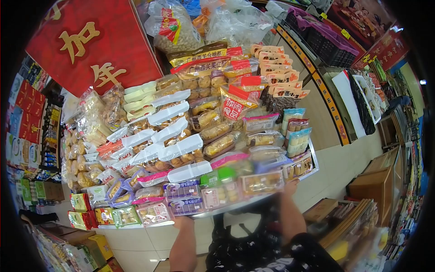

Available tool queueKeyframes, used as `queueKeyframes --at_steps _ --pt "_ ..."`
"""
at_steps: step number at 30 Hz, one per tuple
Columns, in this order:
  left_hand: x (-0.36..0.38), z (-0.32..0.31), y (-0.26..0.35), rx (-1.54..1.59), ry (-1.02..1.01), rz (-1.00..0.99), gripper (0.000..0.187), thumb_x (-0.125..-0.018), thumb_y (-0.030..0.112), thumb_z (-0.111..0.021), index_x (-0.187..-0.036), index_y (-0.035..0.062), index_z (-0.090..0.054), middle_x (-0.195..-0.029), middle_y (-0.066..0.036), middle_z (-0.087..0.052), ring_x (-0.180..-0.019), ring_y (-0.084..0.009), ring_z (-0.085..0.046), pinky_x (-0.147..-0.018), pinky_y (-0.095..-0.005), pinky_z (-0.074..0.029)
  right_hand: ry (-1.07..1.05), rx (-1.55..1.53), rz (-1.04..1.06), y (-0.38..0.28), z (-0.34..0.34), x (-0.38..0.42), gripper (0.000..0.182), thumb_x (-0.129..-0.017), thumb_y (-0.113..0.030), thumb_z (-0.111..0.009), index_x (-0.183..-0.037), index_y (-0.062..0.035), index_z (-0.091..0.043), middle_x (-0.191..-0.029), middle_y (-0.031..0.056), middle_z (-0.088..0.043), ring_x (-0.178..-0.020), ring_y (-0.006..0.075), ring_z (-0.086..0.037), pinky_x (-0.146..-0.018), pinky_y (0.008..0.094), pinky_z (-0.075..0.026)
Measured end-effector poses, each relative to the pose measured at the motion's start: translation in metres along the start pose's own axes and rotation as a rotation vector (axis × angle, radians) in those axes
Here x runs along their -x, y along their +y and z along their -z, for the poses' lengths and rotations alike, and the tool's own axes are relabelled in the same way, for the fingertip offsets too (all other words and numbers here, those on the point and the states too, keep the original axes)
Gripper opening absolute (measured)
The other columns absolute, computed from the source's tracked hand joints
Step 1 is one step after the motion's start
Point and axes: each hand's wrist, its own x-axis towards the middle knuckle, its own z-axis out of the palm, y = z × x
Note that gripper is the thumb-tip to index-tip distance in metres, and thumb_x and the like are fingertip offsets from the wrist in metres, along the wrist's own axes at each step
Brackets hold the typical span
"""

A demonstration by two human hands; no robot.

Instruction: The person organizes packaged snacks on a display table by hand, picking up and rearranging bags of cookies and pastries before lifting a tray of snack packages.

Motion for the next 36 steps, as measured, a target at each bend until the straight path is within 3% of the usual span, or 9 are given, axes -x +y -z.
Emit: queueKeyframes --at_steps 4,10,12,15,24,25,27,31,36 --pt "0.001 -0.001 -0.001 0.000 -0.003 0.000 0.065 -0.095 0.051 -0.053 -0.135 -0.0009 -0.050 -0.128 -0.013 -0.060 -0.107 -0.0281 -0.064 -0.087 -0.0399 -0.058 0.069 0.129 -0.050 0.000 -0.002 0.003 0.071 -0.097 -0.038 -0.058 -0.151 -0.0015 -0.031 -0.141 0.0265 -0.048 -0.127 0.0369 -0.053 -0.102 0.0432 -0.047" --pt "0.004 -0.002 0.000 0.008 0.011 -0.009 0.064 -0.096 0.050 -0.052 -0.135 -0.0006 -0.050 -0.129 -0.013 -0.060 -0.108 -0.0278 -0.064 -0.087 -0.0397 -0.057 -0.013 0.183 0.079 -0.023 0.005 0.024 0.076 -0.094 -0.027 -0.060 -0.159 -0.0204 -0.022 -0.151 0.0236 -0.040 -0.128 0.0412 -0.051 -0.105 0.0465 -0.046" --pt "0.007 -0.004 0.000 0.010 0.017 -0.013 0.064 -0.096 0.050 -0.051 -0.135 -0.0005 -0.050 -0.129 -0.013 -0.060 -0.108 -0.0278 -0.063 -0.087 -0.0397 -0.057 0.327 1.095 0.621 -0.014 -0.002 0.023 0.079 -0.095 -0.028 -0.059 -0.161 -0.0220 -0.017 -0.157 0.0195 -0.034 -0.135 0.0447 -0.044 -0.110 0.0499 -0.041" --pt "0.009 -0.003 -0.002 0.008 0.021 -0.016 0.064 -0.096 0.050 -0.051 -0.135 -0.0004 -0.050 -0.129 -0.013 -0.060 -0.108 -0.0276 -0.063 -0.088 -0.0396 -0.057 -0.019 1.051 0.386 -0.064 0.031 0.065 0.073 -0.099 -0.032 -0.053 -0.161 -0.0193 -0.016 -0.162 0.0162 -0.027 -0.138 0.0438 -0.041 -0.115 0.0509 -0.035" --pt "0.014 0.001 -0.004 -0.004 0.031 -0.058 0.063 -0.097 0.050 -0.049 -0.136 0.0000 -0.050 -0.129 -0.013 -0.060 -0.109 -0.0273 -0.063 -0.089 -0.0393 -0.056 -0.045 0.484 0.119 -0.103 0.053 0.095 0.074 -0.097 -0.042 -0.052 -0.151 -0.0007 -0.024 -0.135 0.0210 -0.039 -0.114 0.0379 -0.042 -0.093 0.0520 -0.034" --pt "0.014 0.002 -0.005 0.003 0.033 -0.053 0.063 -0.097 0.050 -0.049 -0.136 0.0000 -0.050 -0.129 -0.013 -0.060 -0.109 -0.0272 -0.063 -0.089 -0.0393 -0.056 0.296 0.413 0.086 -0.101 0.045 0.090 0.082 -0.091 -0.046 -0.064 -0.143 0.0092 -0.033 -0.104 0.0276 -0.067 -0.077 0.0378 -0.071 -0.063 0.0430 -0.058" --pt "0.014 0.005 -0.006 0.006 0.044 -0.039 0.063 -0.097 0.050 -0.049 -0.136 0.0001 -0.050 -0.129 -0.013 -0.060 -0.109 -0.0271 -0.063 -0.089 -0.0392 -0.056 -0.153 0.524 0.343 -0.111 0.066 0.095 0.063 -0.104 -0.036 -0.035 -0.158 -0.0074 -0.017 -0.166 0.0154 -0.012 -0.151 0.0396 -0.016 -0.122 0.0656 -0.012" --pt "0.013 0.007 -0.006 0.005 0.049 -0.045 0.063 -0.097 0.049 -0.048 -0.136 0.0003 -0.050 -0.129 -0.013 -0.059 -0.110 -0.0270 -0.063 -0.089 -0.0391 -0.056 -0.167 -1.026 0.100 -0.133 0.072 0.121 0.061 -0.106 -0.032 -0.030 -0.158 -0.0045 -0.016 -0.166 0.0163 -0.008 -0.151 0.0427 -0.010 -0.118 0.0724 -0.006" --pt "0.013 0.006 -0.007 0.001 0.047 -0.046 0.062 -0.098 0.049 -0.047 -0.137 0.0005 -0.050 -0.130 -0.012 -0.059 -0.110 -0.0268 -0.062 -0.090 -0.0390 -0.056 -0.160 -1.194 -0.047 -0.153 0.084 0.134 0.058 -0.107 -0.031 -0.027 -0.159 -0.0072 -0.016 -0.167 0.0148 -0.004 -0.152 0.0416 -0.004 -0.119 0.0719 -0.001"
